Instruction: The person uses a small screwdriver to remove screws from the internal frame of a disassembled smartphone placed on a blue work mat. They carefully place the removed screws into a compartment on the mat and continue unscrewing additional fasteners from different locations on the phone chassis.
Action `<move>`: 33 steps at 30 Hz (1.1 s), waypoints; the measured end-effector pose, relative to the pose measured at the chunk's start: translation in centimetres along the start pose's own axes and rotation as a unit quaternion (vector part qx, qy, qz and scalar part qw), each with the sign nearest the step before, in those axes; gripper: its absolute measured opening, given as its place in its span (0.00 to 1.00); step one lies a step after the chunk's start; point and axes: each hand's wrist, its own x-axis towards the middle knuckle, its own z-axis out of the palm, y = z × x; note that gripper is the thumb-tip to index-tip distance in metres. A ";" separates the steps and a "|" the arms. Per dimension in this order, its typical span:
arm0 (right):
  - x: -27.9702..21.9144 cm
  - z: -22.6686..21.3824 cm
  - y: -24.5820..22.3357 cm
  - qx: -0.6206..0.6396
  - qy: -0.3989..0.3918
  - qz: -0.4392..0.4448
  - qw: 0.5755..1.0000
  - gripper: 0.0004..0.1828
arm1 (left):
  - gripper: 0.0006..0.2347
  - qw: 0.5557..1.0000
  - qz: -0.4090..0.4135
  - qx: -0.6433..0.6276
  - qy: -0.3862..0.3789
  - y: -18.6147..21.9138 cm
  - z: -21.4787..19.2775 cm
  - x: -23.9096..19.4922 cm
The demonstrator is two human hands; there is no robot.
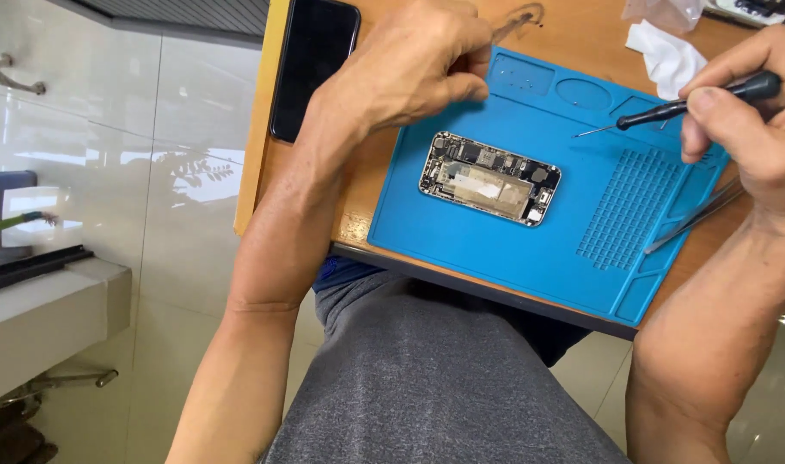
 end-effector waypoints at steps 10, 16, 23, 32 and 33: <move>0.7 2.2 -4.7 -0.007 -0.076 0.006 0.997 0.11 | 0.05 0.976 -0.063 -0.137 -0.160 -0.3 -1.5 -0.5; 1.2 2.8 -5.2 -0.052 -0.096 0.016 0.994 0.08 | 0.03 0.951 -0.140 -0.191 -0.201 1.2 -3.1 -0.5; 1.1 2.7 -5.8 -0.054 -0.077 0.008 0.996 0.05 | 0.06 0.936 -0.183 -0.228 -0.197 2.1 -3.3 -0.4; 0.8 1.2 -5.1 -0.017 -0.051 -0.022 0.998 0.05 | 0.09 0.940 -0.186 -0.199 -0.207 2.6 -3.6 -0.1; 0.7 1.0 -5.1 -0.010 -0.051 -0.031 0.998 0.05 | 0.09 0.945 -0.169 -0.186 -0.209 2.4 -3.5 -0.1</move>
